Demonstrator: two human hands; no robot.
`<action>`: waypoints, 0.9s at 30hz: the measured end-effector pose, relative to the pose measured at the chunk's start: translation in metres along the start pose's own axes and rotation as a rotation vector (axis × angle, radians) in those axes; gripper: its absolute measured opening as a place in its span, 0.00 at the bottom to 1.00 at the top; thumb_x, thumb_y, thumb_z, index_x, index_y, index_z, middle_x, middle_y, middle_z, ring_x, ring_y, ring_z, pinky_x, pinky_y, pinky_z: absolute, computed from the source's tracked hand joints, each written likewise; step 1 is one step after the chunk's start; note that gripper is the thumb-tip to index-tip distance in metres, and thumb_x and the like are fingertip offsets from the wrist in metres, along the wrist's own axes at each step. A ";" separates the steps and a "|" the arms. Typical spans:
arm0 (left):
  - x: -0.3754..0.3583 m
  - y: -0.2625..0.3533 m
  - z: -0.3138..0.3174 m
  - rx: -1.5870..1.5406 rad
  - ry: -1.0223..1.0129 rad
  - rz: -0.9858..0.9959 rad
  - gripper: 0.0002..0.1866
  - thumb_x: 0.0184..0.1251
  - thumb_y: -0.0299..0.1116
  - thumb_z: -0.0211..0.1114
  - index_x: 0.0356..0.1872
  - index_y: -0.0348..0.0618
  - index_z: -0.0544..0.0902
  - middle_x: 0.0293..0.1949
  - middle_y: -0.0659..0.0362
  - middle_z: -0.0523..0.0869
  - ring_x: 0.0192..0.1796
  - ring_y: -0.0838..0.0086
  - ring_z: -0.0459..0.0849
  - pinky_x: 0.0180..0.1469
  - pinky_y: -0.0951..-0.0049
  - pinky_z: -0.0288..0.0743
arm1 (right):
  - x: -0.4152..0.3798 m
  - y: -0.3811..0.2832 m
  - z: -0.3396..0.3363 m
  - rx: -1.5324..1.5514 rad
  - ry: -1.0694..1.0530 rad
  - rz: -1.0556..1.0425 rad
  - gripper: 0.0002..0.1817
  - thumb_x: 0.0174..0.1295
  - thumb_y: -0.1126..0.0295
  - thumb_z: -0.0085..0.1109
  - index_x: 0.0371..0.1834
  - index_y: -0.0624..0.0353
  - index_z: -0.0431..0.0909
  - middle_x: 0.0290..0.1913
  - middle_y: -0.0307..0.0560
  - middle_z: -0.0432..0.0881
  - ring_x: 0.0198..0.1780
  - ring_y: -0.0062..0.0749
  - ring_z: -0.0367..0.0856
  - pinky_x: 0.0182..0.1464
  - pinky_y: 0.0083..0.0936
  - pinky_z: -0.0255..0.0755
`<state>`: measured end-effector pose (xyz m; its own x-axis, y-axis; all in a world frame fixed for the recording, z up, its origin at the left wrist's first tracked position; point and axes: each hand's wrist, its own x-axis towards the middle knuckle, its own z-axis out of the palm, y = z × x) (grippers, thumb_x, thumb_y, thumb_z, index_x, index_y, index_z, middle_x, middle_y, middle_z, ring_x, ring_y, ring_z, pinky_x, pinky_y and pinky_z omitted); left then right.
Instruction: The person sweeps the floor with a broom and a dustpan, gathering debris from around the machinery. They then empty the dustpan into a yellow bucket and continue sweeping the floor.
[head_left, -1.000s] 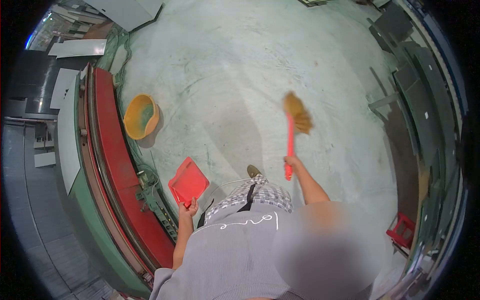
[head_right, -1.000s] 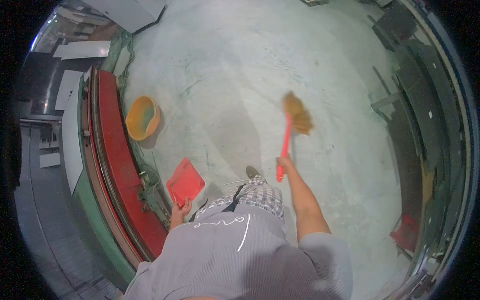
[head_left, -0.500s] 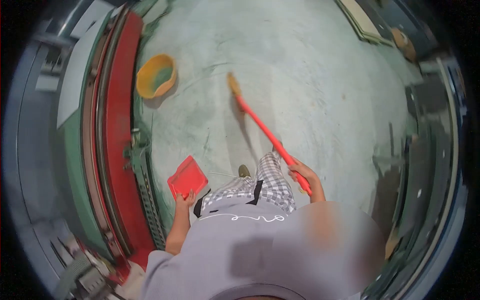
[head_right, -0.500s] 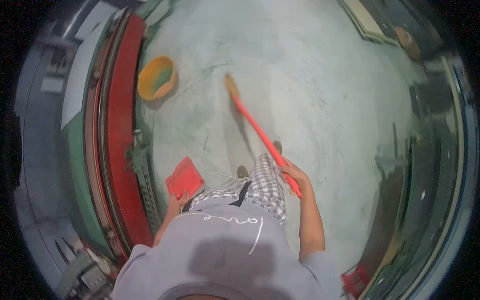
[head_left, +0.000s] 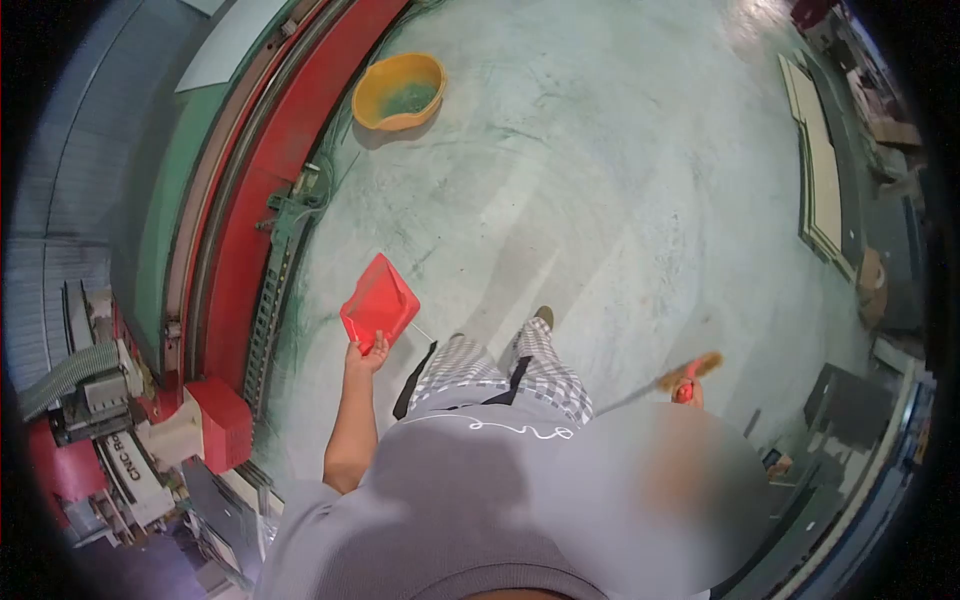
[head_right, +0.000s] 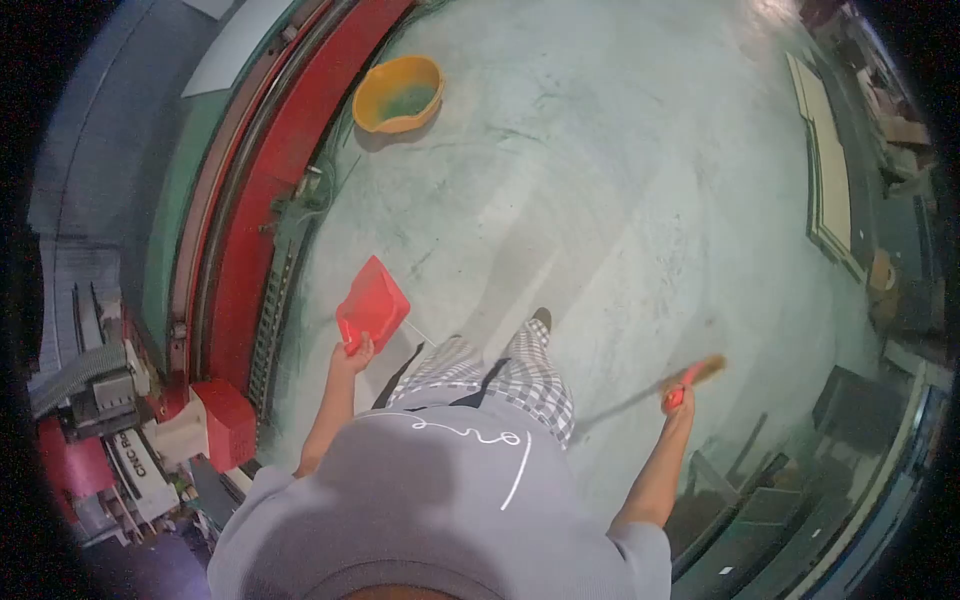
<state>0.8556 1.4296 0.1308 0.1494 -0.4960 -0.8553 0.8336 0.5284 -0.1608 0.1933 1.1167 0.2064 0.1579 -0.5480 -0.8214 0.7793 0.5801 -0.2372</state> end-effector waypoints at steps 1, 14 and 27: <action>-0.020 0.007 -0.005 -0.011 0.010 -0.006 0.20 0.56 0.43 0.43 0.43 0.38 0.64 0.36 0.48 0.77 0.40 0.63 0.78 0.45 0.61 0.69 | 0.012 -0.015 -0.004 -0.157 0.051 -0.240 0.12 0.48 0.72 0.45 0.11 0.54 0.58 0.09 0.34 0.59 0.10 0.18 0.60 0.10 0.16 0.60; 0.020 -0.111 -0.042 0.048 0.266 0.266 0.17 0.57 0.43 0.40 0.38 0.39 0.67 0.31 0.50 0.78 0.36 0.63 0.79 0.40 0.62 0.71 | 0.195 0.084 0.263 -0.545 0.107 -0.004 0.07 0.51 0.71 0.48 0.21 0.55 0.61 0.14 0.38 0.64 0.13 0.28 0.64 0.15 0.23 0.65; 0.118 -0.128 0.002 -0.163 0.157 0.216 0.12 0.50 0.26 0.43 0.36 0.37 0.70 0.34 0.52 0.76 0.31 0.68 0.77 0.35 0.64 0.76 | 0.159 0.166 0.437 -0.735 -0.397 0.519 0.10 0.53 0.72 0.48 0.30 0.56 0.55 0.13 0.37 0.60 0.11 0.17 0.59 0.11 0.13 0.60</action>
<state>0.7679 1.3025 0.0517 0.2190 -0.2544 -0.9420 0.6932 0.7199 -0.0333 0.6129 0.8625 0.2637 0.6711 -0.2043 -0.7126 0.0059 0.9627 -0.2705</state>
